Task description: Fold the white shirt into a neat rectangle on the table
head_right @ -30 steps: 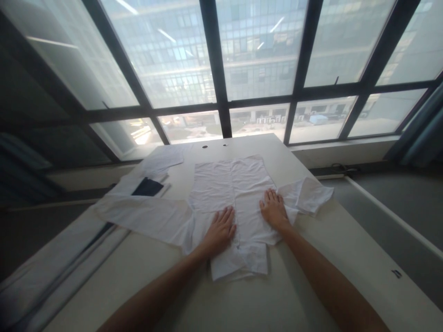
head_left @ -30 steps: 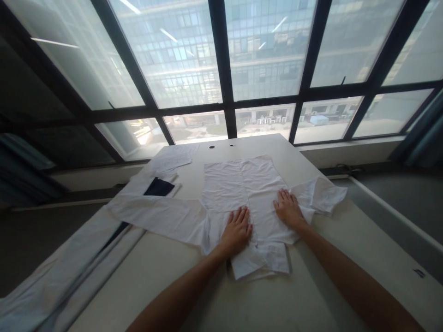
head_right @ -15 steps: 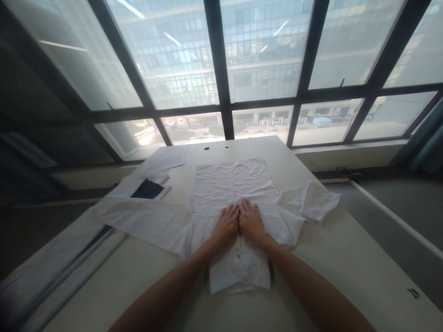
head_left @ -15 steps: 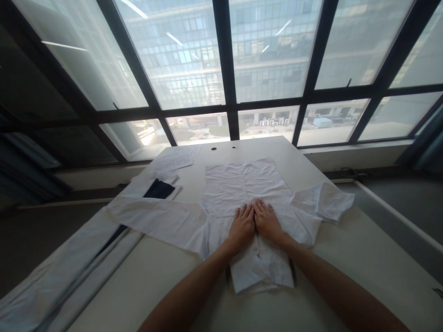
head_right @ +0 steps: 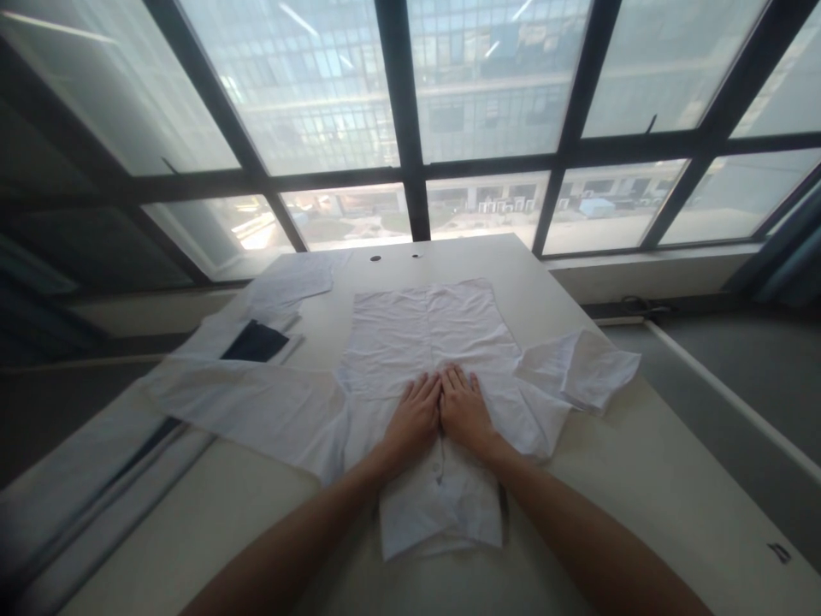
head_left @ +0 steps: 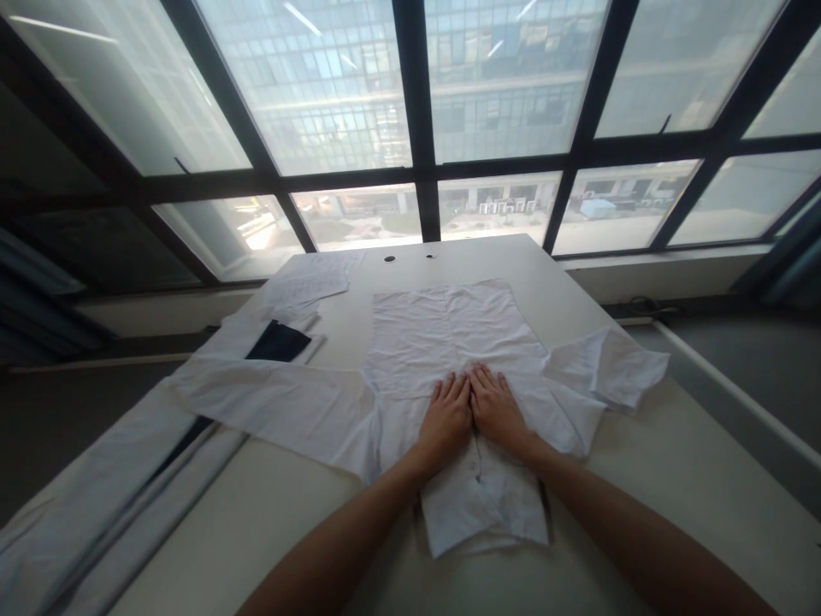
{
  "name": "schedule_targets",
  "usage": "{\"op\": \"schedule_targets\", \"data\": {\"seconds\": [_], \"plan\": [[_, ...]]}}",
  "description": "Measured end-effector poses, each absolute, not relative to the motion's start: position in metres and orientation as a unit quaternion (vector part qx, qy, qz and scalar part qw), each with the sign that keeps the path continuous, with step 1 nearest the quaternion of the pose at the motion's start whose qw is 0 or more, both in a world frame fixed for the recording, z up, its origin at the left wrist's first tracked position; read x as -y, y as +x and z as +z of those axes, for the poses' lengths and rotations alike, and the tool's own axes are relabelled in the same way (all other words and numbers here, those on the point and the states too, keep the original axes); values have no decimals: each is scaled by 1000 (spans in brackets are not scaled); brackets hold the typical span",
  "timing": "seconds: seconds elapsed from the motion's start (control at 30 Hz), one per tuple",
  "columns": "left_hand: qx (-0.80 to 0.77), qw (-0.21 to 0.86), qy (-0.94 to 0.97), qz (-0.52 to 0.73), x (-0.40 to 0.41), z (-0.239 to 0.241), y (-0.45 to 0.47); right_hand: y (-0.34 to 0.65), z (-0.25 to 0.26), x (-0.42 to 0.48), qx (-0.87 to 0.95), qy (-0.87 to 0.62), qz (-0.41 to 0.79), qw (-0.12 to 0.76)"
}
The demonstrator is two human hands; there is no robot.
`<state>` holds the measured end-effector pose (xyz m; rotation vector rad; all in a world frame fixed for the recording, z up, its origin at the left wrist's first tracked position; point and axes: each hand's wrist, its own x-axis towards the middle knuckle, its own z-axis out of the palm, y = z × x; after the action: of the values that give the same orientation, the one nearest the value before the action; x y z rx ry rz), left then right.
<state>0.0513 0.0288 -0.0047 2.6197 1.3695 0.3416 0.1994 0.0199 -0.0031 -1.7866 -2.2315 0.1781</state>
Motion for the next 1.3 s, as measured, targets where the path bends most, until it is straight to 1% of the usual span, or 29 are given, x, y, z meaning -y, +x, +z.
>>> {"op": "schedule_targets", "data": {"seconds": [0.43,0.77,1.0,1.13,1.3], "plan": [[-456,109,872,142,-28,-3,50,201,2,-19,761,-627,89,142],[-460,109,866,162,-24,0,51,200,1,-19,757,-627,94,155],[-463,123,857,190,-20,4,50,200,4,-18,759,-633,79,132],[-461,148,846,224,-21,4,48,200,6,-17,763,-629,75,128],[-457,191,820,287,-23,3,45,201,8,-15,763,-626,73,143]]}}
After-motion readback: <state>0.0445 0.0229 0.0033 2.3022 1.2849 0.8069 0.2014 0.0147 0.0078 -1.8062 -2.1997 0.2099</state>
